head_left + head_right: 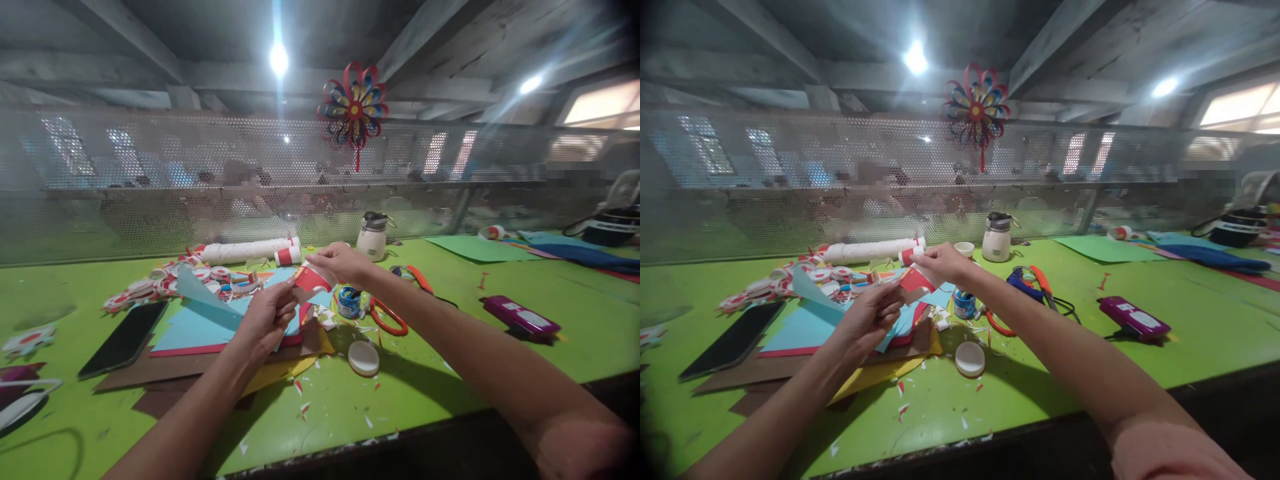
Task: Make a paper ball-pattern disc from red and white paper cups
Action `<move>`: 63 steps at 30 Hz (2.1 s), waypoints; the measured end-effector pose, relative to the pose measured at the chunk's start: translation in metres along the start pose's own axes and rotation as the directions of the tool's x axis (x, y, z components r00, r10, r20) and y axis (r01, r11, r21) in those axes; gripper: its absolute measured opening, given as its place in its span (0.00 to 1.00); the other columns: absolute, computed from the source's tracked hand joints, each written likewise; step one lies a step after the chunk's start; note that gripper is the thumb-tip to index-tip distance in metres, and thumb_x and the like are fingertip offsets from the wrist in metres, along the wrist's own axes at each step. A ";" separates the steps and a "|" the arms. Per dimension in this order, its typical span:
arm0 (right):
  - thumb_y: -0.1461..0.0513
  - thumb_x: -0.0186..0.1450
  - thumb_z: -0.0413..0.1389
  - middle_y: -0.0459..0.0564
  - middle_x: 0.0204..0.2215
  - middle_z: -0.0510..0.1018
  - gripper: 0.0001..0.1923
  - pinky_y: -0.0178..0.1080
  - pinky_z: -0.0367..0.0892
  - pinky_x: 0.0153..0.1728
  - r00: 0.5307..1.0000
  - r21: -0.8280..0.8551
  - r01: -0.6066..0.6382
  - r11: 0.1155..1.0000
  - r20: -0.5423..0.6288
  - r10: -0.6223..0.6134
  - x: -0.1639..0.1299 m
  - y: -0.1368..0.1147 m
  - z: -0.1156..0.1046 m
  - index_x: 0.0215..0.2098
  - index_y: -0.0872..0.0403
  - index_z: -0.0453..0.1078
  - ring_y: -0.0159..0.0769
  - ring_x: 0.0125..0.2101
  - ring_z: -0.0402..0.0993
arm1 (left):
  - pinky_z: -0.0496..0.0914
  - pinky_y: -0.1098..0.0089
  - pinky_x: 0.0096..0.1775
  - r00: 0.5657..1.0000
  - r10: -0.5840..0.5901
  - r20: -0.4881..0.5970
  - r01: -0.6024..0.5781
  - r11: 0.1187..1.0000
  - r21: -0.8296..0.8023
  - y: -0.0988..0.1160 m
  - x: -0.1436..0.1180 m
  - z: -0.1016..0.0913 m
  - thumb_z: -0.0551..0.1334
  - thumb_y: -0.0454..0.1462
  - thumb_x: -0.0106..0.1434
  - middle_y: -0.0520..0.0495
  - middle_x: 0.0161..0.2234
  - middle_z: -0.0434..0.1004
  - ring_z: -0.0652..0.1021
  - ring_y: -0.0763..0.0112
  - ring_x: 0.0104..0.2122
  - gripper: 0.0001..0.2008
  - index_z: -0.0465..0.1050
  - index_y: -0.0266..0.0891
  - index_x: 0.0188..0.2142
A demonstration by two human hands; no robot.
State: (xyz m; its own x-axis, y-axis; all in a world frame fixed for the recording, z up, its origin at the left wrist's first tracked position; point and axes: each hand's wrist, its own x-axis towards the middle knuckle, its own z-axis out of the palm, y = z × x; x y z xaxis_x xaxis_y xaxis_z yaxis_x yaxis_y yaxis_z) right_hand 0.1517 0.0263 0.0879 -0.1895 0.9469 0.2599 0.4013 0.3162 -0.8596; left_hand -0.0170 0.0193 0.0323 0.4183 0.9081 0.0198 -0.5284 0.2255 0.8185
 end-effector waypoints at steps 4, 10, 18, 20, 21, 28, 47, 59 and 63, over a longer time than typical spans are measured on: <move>0.50 0.59 0.57 0.46 0.17 0.72 0.19 0.33 0.59 0.20 0.998 0.126 -0.065 0.990 0.025 0.062 0.002 0.009 0.002 0.22 0.57 0.72 0.29 0.18 0.65 | 0.42 0.81 0.15 1.000 0.013 -0.005 -0.013 1.000 0.000 0.001 -0.002 0.002 0.69 0.35 0.48 0.64 0.15 0.44 0.48 0.87 0.13 0.23 0.50 0.40 0.20; 0.50 0.58 0.59 0.48 0.18 0.75 0.18 0.32 0.60 0.19 0.997 0.197 -0.078 0.977 0.024 0.075 0.001 0.010 0.002 0.22 0.57 0.74 0.29 0.18 0.67 | 0.42 0.81 0.15 1.000 0.006 0.000 -0.006 1.000 0.001 0.000 -0.003 0.002 0.69 0.35 0.50 0.64 0.14 0.45 0.48 0.87 0.13 0.23 0.50 0.40 0.20; 0.53 0.60 0.56 0.43 0.14 0.68 0.18 0.31 0.53 0.18 0.999 0.125 0.004 0.992 -0.038 0.001 -0.001 0.012 0.002 0.19 0.58 0.70 0.25 0.16 0.59 | 0.42 0.80 0.15 1.000 -0.011 0.019 0.011 1.000 -0.008 -0.001 -0.004 0.004 0.68 0.36 0.51 0.63 0.14 0.46 0.49 0.87 0.13 0.22 0.51 0.39 0.21; 0.52 0.60 0.55 0.42 0.15 0.68 0.19 0.31 0.54 0.19 0.999 0.110 0.024 0.994 -0.045 -0.019 -0.001 0.014 0.003 0.19 0.58 0.70 0.25 0.16 0.59 | 0.42 0.80 0.15 0.999 -0.018 0.028 0.018 1.000 -0.013 -0.001 -0.004 0.003 0.68 0.36 0.52 0.63 0.14 0.46 0.48 0.87 0.13 0.22 0.51 0.39 0.21; 0.52 0.60 0.55 0.42 0.15 0.68 0.19 0.31 0.55 0.19 0.999 0.105 0.033 0.994 -0.046 -0.028 -0.001 0.015 0.003 0.20 0.58 0.70 0.25 0.16 0.60 | 0.41 0.80 0.15 0.999 -0.022 0.034 0.022 1.000 -0.017 -0.001 -0.004 0.003 0.68 0.36 0.53 0.63 0.14 0.45 0.48 0.86 0.13 0.22 0.51 0.39 0.21; 0.49 0.60 0.53 0.43 0.15 0.68 0.21 0.32 0.57 0.19 0.993 0.060 0.108 0.992 -0.051 -0.105 -0.002 0.019 0.003 0.20 0.57 0.68 0.27 0.18 0.61 | 0.42 0.81 0.14 0.995 -0.069 0.074 0.072 0.997 -0.042 -0.001 -0.005 0.003 0.67 0.40 0.54 0.62 0.14 0.46 0.49 0.85 0.13 0.21 0.52 0.39 0.21; 0.53 0.62 0.54 0.46 0.22 0.73 0.17 0.35 0.61 0.29 0.961 -0.004 0.247 0.969 -0.131 -0.245 -0.010 0.024 0.012 0.26 0.57 0.75 0.32 0.25 0.65 | 0.46 0.75 0.19 0.945 0.326 -0.035 -0.275 0.846 0.456 -0.019 -0.005 0.005 0.65 0.41 0.54 0.59 0.15 0.50 0.51 0.81 0.16 0.13 0.65 0.38 0.21; 0.54 0.60 0.60 0.52 0.35 0.81 0.15 0.44 0.68 0.43 0.968 0.363 0.246 0.899 -0.053 -0.243 -0.028 0.034 0.005 0.42 0.53 0.77 0.40 0.36 0.76 | 0.54 0.73 0.26 0.803 0.572 0.169 -0.498 0.487 0.718 -0.028 -0.010 0.005 0.62 0.34 0.57 0.52 0.18 0.66 0.61 0.74 0.20 0.07 0.77 0.38 0.24; 0.55 0.58 0.62 0.51 0.32 0.81 0.14 0.44 0.68 0.41 0.976 0.455 0.215 0.864 -0.067 -0.208 -0.032 0.028 0.004 0.40 0.53 0.78 0.38 0.33 0.75 | 0.53 0.72 0.28 0.774 0.583 0.248 -0.501 0.324 0.802 -0.032 -0.010 0.001 0.62 0.31 0.56 0.49 0.20 0.69 0.64 0.72 0.22 0.07 0.78 0.41 0.27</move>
State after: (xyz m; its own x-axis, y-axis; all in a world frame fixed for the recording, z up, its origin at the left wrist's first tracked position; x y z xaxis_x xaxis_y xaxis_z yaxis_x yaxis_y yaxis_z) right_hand 0.1653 0.0046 0.0537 -0.2085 0.8623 0.4615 -0.1017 0.4502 -0.8871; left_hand -0.0032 0.0021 0.0063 0.1992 0.7467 0.6347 0.2115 -0.6652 0.7161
